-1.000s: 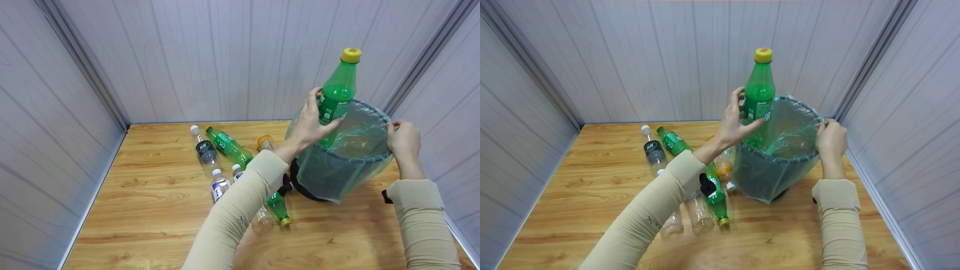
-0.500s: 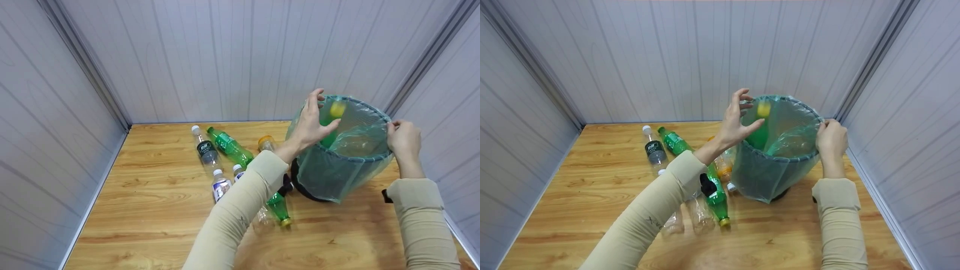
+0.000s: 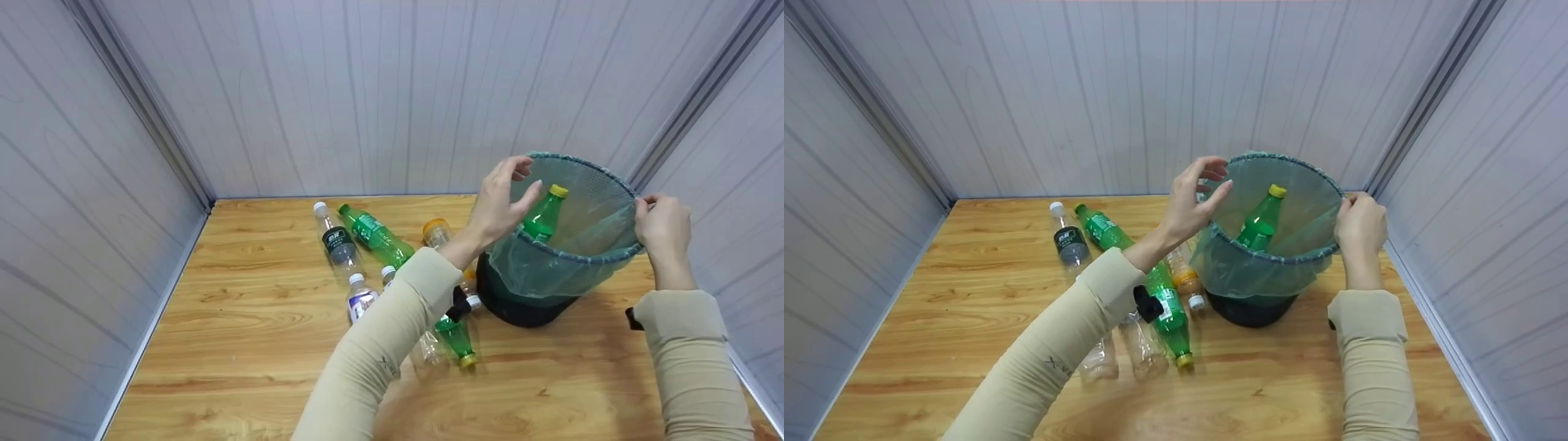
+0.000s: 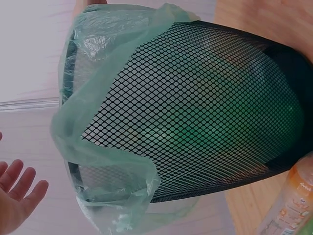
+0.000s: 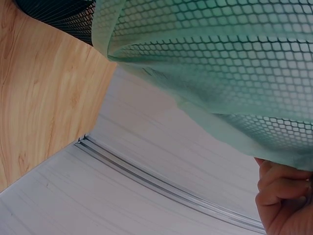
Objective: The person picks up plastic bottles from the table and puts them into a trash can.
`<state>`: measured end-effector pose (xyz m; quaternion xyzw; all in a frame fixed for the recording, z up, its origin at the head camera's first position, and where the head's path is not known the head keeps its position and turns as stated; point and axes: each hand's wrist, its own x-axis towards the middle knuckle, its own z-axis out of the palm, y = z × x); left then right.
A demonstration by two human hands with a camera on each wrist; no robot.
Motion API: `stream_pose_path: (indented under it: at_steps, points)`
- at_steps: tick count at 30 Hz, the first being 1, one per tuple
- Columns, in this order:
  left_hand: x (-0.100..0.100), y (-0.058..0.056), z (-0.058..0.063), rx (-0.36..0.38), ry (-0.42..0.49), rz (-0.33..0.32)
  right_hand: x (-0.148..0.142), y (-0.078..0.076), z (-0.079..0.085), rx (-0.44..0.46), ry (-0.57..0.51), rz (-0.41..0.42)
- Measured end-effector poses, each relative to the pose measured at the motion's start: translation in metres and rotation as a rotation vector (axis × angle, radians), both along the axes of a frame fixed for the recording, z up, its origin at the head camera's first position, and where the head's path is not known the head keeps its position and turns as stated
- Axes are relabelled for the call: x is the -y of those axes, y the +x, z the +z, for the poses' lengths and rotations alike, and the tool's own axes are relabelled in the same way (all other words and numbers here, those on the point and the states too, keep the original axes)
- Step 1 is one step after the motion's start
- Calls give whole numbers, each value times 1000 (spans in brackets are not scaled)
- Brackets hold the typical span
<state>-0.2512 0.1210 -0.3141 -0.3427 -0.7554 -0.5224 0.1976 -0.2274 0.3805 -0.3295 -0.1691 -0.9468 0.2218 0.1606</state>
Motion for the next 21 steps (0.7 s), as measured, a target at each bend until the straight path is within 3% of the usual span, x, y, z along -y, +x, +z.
stream_pose_path:
  at_steps: [4,11,21]
  points:
    - [9,3,-1,-22,10,-19,0,-1,1,26,-9,-8]
    - [33,7,-6,8,16,-15,-1,-2,1,50,-9,-13]
    - [74,12,-21,138,-134,48,0,-1,1,60,-24,-17]
